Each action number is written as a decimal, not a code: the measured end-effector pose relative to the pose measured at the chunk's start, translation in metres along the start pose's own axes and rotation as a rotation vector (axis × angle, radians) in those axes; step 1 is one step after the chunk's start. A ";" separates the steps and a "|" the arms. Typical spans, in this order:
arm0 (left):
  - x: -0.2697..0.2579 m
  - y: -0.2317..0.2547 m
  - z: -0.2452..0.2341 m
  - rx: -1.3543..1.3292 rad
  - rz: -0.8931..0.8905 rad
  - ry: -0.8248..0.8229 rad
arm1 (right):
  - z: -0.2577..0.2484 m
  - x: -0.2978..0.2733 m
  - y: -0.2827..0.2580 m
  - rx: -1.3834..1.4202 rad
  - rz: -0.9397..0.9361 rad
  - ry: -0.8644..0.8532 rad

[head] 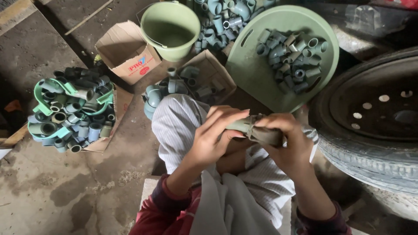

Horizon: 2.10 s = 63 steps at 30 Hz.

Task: The person sits on the floor and scrubs small gray pipe fittings one by one using a dark abrasive pad. They pick each fitting from a cardboard box, rub it thoroughly, and place it into a green plastic basket. The person repeats this process for multiple fittings throughout the clip.

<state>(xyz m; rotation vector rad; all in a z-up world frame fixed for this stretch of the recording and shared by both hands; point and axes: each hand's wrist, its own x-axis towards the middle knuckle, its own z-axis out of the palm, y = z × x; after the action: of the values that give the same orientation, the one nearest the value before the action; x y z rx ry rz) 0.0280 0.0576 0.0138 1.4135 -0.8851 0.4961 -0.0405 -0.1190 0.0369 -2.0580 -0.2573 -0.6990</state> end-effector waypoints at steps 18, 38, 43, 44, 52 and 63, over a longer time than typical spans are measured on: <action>-0.101 -0.107 -0.024 0.094 -0.979 -0.422 | 0.086 -0.116 0.154 0.764 1.477 -0.251; -0.148 -0.383 0.084 0.064 -1.346 0.573 | 0.208 -0.024 0.343 0.369 1.309 -0.331; -0.165 -0.383 0.081 0.691 -0.997 0.011 | 0.198 -0.024 0.341 0.431 1.327 -0.329; -0.166 -0.381 0.081 0.788 -0.959 -0.036 | 0.193 -0.019 0.333 0.434 1.349 -0.302; -0.152 -0.363 0.091 0.763 -0.956 -0.075 | 0.156 0.008 0.312 0.475 1.439 -0.214; -0.141 -0.441 0.243 0.055 -1.086 -0.354 | 0.024 0.001 0.475 0.067 1.618 0.262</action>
<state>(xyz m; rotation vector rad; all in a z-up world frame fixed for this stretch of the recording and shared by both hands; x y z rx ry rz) 0.2241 -0.2090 -0.3910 1.8174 -0.2585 -0.5668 0.1757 -0.3638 -0.3087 -1.4137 1.3616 0.1013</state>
